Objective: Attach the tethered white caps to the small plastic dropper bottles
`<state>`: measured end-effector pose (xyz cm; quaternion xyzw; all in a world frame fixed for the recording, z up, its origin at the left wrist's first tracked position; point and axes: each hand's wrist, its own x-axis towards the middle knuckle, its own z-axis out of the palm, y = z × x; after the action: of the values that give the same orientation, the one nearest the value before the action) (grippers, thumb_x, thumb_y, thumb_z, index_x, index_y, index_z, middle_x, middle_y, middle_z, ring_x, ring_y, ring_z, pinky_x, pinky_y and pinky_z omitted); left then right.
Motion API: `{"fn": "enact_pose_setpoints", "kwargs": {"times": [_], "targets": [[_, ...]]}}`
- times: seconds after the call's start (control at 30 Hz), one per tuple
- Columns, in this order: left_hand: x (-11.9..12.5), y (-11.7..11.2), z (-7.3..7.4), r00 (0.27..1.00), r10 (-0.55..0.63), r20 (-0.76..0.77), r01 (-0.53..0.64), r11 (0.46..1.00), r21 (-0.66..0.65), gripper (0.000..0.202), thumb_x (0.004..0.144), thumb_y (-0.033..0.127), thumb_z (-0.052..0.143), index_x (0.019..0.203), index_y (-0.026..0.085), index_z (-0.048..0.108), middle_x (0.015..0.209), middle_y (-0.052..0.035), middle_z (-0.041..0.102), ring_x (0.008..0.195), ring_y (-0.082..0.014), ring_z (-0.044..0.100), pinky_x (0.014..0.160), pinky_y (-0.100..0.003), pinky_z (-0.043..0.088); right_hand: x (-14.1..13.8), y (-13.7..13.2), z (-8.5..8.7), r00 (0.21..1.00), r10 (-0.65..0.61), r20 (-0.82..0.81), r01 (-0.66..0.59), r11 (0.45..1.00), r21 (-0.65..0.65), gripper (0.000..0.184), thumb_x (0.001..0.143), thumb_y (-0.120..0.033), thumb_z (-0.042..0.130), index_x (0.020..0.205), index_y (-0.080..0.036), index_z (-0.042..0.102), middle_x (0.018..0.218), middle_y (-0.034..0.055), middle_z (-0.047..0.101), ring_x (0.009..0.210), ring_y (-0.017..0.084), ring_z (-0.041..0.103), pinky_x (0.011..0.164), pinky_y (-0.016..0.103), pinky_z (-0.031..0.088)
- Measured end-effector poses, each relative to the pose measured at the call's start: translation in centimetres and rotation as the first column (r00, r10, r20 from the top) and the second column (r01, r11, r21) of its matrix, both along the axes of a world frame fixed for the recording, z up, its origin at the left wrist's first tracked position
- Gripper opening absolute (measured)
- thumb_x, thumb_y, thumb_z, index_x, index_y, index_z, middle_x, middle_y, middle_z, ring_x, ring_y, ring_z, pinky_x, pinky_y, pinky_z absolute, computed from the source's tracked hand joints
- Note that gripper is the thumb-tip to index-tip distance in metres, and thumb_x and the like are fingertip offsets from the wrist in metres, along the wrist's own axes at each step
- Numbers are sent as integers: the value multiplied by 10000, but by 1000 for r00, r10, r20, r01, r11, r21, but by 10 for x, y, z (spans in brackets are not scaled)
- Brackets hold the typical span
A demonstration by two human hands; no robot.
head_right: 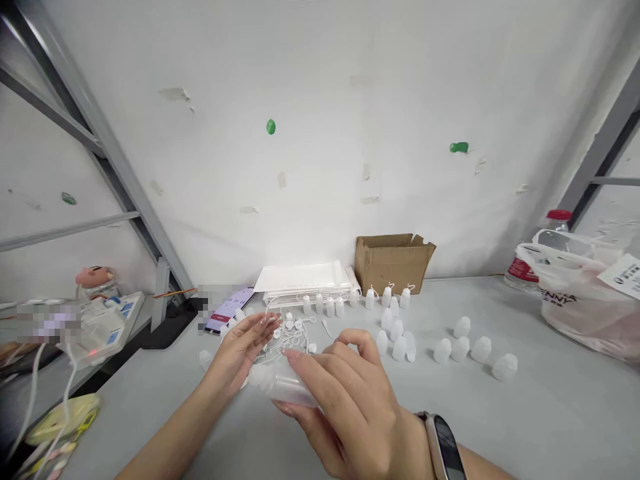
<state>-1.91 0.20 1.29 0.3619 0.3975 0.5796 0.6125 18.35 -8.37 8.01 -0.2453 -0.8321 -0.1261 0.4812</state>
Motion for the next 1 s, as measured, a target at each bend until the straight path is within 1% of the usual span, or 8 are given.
{"fn": "enact_pose_setpoints", "kwargs": {"times": [0.07,0.13,0.3,0.37,0.47,0.6,0.77,1.0], "targets": [[0,-1,3,999,-13,29,13,1000,-2,199,644,272,706,802,163,654,922,-53,692,913,-170,615,853,-275,404,0,1,5,1000,-7,-4,7,998,65,366,815,-135,481,1177,-125,429,700,26,622,554,140,530,666,349,380],[1,-2,5,995,-34,92,34,999,-2,164,644,243,709,777,169,650,908,-40,694,897,-150,618,829,-247,412,-1,9,1,1000,-26,-1,26,995,100,340,808,-127,488,1146,-111,453,694,24,620,559,133,524,667,343,379],[2,-9,9,954,-77,289,93,995,-42,132,628,165,718,728,171,633,886,-33,696,884,-149,625,814,-248,428,-5,36,-33,996,-87,5,86,989,120,388,796,-96,518,1174,-97,433,695,32,618,593,134,524,682,349,391],[4,-13,11,942,-119,314,140,989,-47,113,639,149,708,714,164,625,876,-34,696,890,-153,625,825,-249,428,-7,44,-45,993,-103,58,93,984,152,398,798,-67,506,1187,-80,421,739,58,642,638,142,549,712,366,392],[6,-17,15,936,-173,306,194,980,-37,79,672,143,682,717,154,618,868,-35,695,862,-139,632,821,-237,432,-8,47,-52,990,-106,98,87,980,179,373,810,-54,483,1179,-64,428,742,68,658,655,140,570,748,379,391],[5,-15,14,932,-165,324,180,983,-19,68,677,140,677,710,150,619,839,-25,694,836,-129,635,820,-228,439,-7,43,-50,991,-104,82,88,979,185,374,811,-66,487,1181,-65,430,771,75,676,667,136,589,787,390,382],[3,-13,10,927,-140,349,167,985,-49,109,641,151,709,712,155,627,834,-22,692,825,-134,639,824,-245,454,-1,31,-40,997,-59,51,45,969,241,348,821,-108,473,1165,-79,432,792,82,692,662,136,608,806,404,371],[4,-14,11,940,-123,318,148,987,-58,120,626,154,720,710,152,634,835,-32,691,805,-136,643,803,-241,468,3,18,-31,997,-70,31,58,958,279,140,819,-93,437,916,-137,527,797,86,709,672,132,634,794,395,394]]}}
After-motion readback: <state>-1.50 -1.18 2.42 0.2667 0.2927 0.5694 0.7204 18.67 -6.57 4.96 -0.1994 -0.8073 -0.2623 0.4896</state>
